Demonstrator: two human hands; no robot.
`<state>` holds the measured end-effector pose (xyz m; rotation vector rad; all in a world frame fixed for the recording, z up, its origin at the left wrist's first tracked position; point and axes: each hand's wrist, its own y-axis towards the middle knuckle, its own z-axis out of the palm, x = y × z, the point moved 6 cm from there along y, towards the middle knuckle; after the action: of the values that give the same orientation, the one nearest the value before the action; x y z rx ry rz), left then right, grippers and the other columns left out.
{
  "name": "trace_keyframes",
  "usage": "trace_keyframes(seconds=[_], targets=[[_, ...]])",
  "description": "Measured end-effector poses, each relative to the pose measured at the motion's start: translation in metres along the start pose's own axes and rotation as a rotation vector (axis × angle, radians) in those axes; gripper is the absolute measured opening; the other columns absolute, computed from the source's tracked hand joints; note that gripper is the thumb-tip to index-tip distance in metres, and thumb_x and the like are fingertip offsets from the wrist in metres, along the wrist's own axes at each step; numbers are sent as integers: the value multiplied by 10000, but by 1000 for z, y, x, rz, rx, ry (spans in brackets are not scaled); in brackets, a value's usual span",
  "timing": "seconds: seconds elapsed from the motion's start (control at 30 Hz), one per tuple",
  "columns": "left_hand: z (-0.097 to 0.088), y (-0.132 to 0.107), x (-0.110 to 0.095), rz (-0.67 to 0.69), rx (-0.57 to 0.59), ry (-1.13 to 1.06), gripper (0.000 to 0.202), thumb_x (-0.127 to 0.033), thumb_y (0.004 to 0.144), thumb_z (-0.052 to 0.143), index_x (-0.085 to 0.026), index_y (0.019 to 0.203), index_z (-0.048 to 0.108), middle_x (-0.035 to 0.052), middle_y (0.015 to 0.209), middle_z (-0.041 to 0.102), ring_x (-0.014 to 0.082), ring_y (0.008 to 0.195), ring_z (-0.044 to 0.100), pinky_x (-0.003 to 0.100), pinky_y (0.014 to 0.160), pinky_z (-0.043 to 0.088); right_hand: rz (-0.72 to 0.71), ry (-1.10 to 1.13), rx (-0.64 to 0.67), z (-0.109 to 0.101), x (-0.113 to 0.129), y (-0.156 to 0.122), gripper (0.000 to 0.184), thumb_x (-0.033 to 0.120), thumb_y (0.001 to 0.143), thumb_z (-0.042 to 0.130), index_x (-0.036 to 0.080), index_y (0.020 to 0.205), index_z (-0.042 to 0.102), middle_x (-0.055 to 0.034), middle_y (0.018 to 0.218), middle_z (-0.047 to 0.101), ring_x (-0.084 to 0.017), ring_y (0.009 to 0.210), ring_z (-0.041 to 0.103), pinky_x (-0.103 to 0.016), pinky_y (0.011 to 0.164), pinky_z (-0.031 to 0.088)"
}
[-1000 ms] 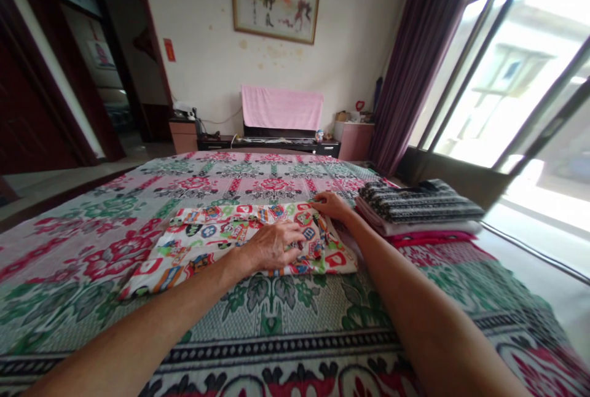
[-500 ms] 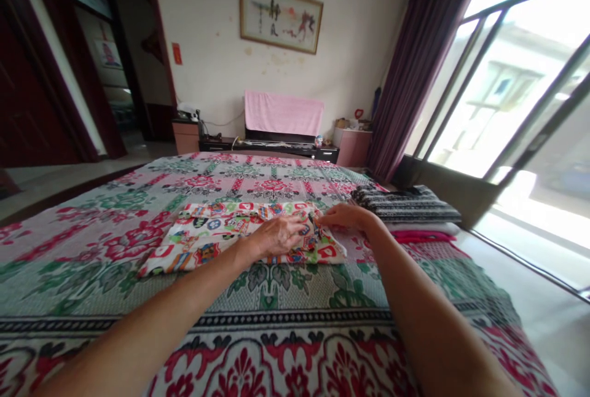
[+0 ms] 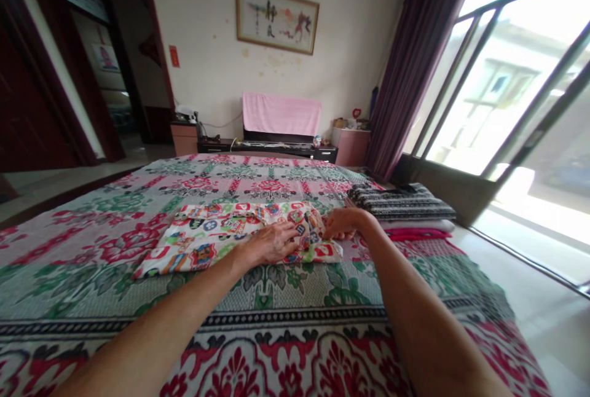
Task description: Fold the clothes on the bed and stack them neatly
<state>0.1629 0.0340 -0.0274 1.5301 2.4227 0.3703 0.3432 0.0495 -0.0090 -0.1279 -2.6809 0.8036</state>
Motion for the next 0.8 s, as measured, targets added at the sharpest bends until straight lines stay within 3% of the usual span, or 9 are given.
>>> trace_keyframes(seconds=[0.2, 0.4, 0.57, 0.8], targets=[[-2, -1, -1, -13, 2, 21, 392, -371, 940, 325, -172, 1091, 627, 92, 1144, 613, 188, 1081, 559, 311, 943, 446, 25, -25, 9, -2, -4, 1, 279, 370, 594, 762, 134, 668, 631, 14, 591, 573, -88, 531, 525, -230, 541, 483], [-1, -1, -1, -28, -20, 5, 371, -381, 930, 356, -196, 1115, 619, 77, 1138, 617, 186, 1097, 552, 314, 957, 439, -40, -30, -321, -18, 7, 0, 233, 321, 724, 619, 140, 583, 583, -6, 526, 536, -89, 466, 482, -213, 455, 407], [-2, -1, -1, -13, -24, -16, 358, -365, 929, 362, -205, 1137, 606, 71, 1117, 619, 178, 1077, 558, 314, 956, 443, -74, 19, -271, -6, 10, 8, 191, 331, 672, 640, 154, 606, 609, -4, 541, 569, -88, 456, 480, -208, 446, 391], [-4, -2, -4, -27, -10, -27, 333, -345, 922, 377, -212, 1120, 609, 67, 1128, 613, 178, 1079, 557, 313, 959, 439, -31, -24, -237, -6, 6, 11, 140, 222, 661, 594, 152, 541, 606, -31, 532, 597, -122, 471, 519, -251, 492, 423]])
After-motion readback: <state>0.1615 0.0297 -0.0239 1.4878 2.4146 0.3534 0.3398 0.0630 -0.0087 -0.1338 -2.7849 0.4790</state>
